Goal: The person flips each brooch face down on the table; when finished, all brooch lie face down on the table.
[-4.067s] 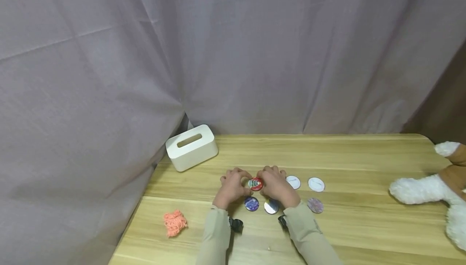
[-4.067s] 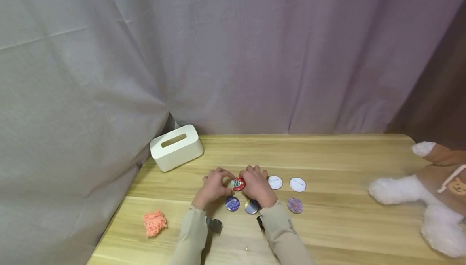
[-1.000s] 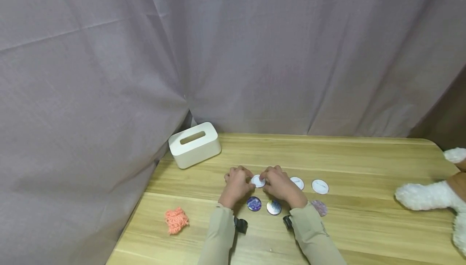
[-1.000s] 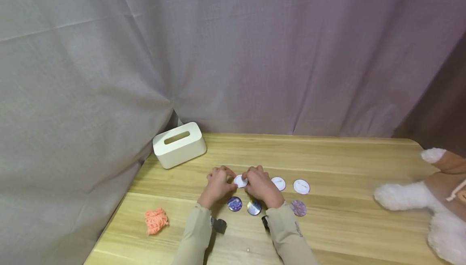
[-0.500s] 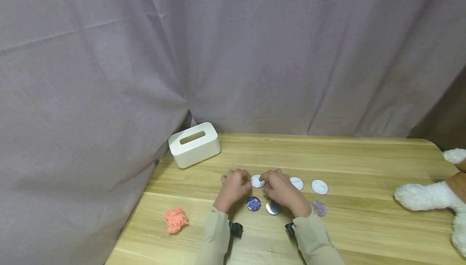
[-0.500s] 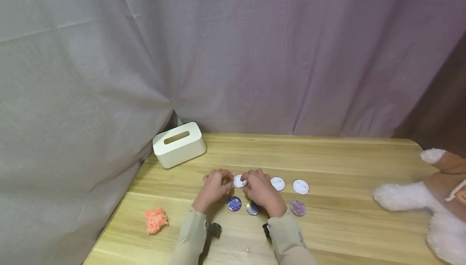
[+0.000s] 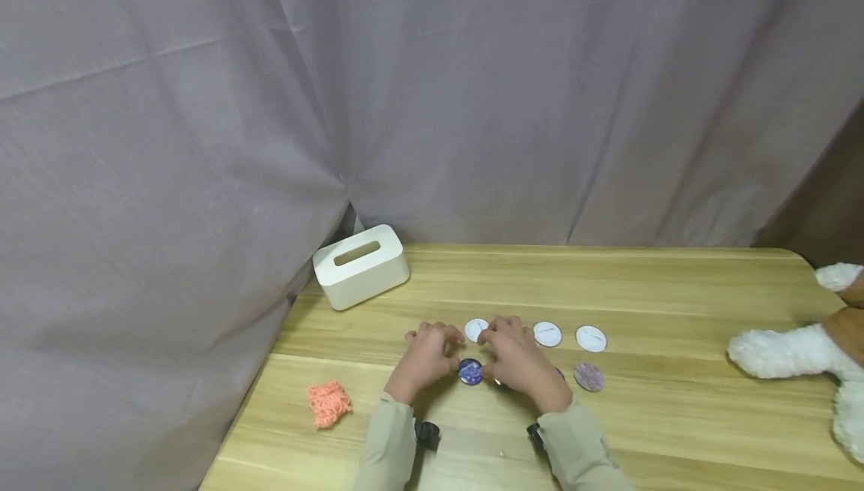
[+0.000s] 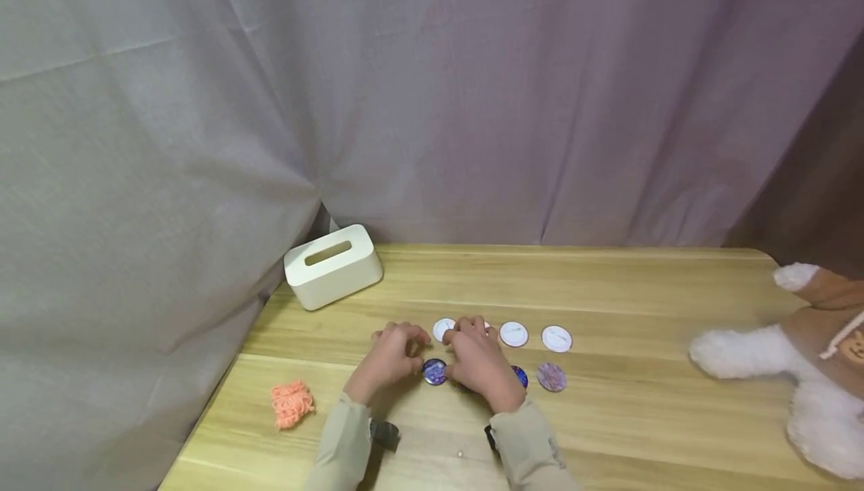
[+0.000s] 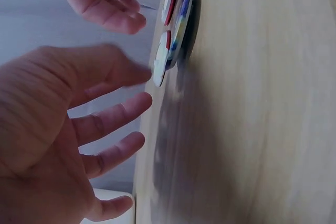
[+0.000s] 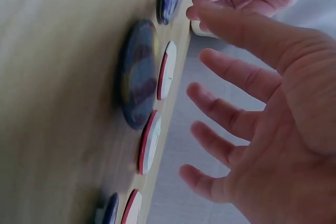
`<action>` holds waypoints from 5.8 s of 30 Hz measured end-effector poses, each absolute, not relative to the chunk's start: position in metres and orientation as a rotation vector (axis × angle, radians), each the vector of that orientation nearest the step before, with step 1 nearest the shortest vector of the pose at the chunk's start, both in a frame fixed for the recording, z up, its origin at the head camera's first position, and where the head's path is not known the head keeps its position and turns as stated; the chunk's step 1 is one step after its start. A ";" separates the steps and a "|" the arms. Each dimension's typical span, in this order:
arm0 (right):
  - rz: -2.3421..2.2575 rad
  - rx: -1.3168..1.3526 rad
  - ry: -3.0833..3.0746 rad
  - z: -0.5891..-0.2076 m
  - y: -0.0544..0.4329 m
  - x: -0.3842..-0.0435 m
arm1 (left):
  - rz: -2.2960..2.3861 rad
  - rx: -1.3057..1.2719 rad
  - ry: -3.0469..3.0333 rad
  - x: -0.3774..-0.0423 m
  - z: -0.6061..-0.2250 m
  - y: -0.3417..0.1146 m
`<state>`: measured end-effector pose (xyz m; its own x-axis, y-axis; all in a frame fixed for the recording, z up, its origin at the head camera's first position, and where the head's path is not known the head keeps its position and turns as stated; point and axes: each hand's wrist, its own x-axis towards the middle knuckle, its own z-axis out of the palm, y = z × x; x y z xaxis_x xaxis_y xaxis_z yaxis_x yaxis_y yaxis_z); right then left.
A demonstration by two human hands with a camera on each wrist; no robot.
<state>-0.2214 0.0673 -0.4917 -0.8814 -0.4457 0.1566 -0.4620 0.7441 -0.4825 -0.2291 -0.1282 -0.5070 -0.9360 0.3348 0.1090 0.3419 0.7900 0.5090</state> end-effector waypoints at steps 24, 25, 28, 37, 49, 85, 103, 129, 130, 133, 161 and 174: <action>0.714 0.770 -2.927 -0.502 0.058 -0.211 | -0.726 -0.590 -3.002 -0.210 -0.510 -0.130; 0.716 0.776 -2.924 -0.502 0.059 -0.211 | -0.724 -0.593 -2.998 -0.210 -0.511 -0.130; 0.709 0.797 -2.917 -0.501 0.060 -0.211 | -0.728 -0.608 -2.979 -0.209 -0.512 -0.130; 0.747 0.845 -2.890 -0.502 0.065 -0.216 | -0.850 -0.543 -2.895 -0.209 -0.515 -0.131; 0.787 0.850 -2.876 -0.496 0.065 -0.212 | -0.832 -0.577 -2.891 -0.209 -0.515 -0.128; 0.694 0.763 -2.869 -0.493 0.069 -0.217 | -0.718 -0.571 -3.004 -0.221 -0.503 -0.111; 0.938 0.727 -2.818 -0.491 0.089 -0.213 | -0.883 -0.641 -2.948 -0.217 -0.508 -0.109; 0.886 0.824 -2.803 -0.495 0.112 -0.197 | -0.860 -0.766 -2.957 -0.209 -0.509 -0.075; 0.877 0.835 -2.801 -0.496 0.112 -0.197 | -0.851 -0.771 -2.958 -0.209 -0.509 -0.074; 0.849 0.862 -2.799 -0.496 0.114 -0.198 | -0.839 -0.777 -2.971 -0.210 -0.508 -0.073; 0.944 0.934 -2.832 -0.487 0.123 -0.205 | -0.978 -0.925 -2.866 -0.217 -0.497 -0.085; 0.952 0.921 -2.841 -0.490 0.125 -0.207 | -0.921 -0.934 -2.842 -0.216 -0.495 -0.083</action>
<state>-0.2069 0.1245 -0.4896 -0.8273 -0.5306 0.1846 -0.5347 0.6428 -0.5485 -0.2165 -0.0827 -0.4954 -0.8219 0.5382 0.1865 0.5453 0.6488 0.5308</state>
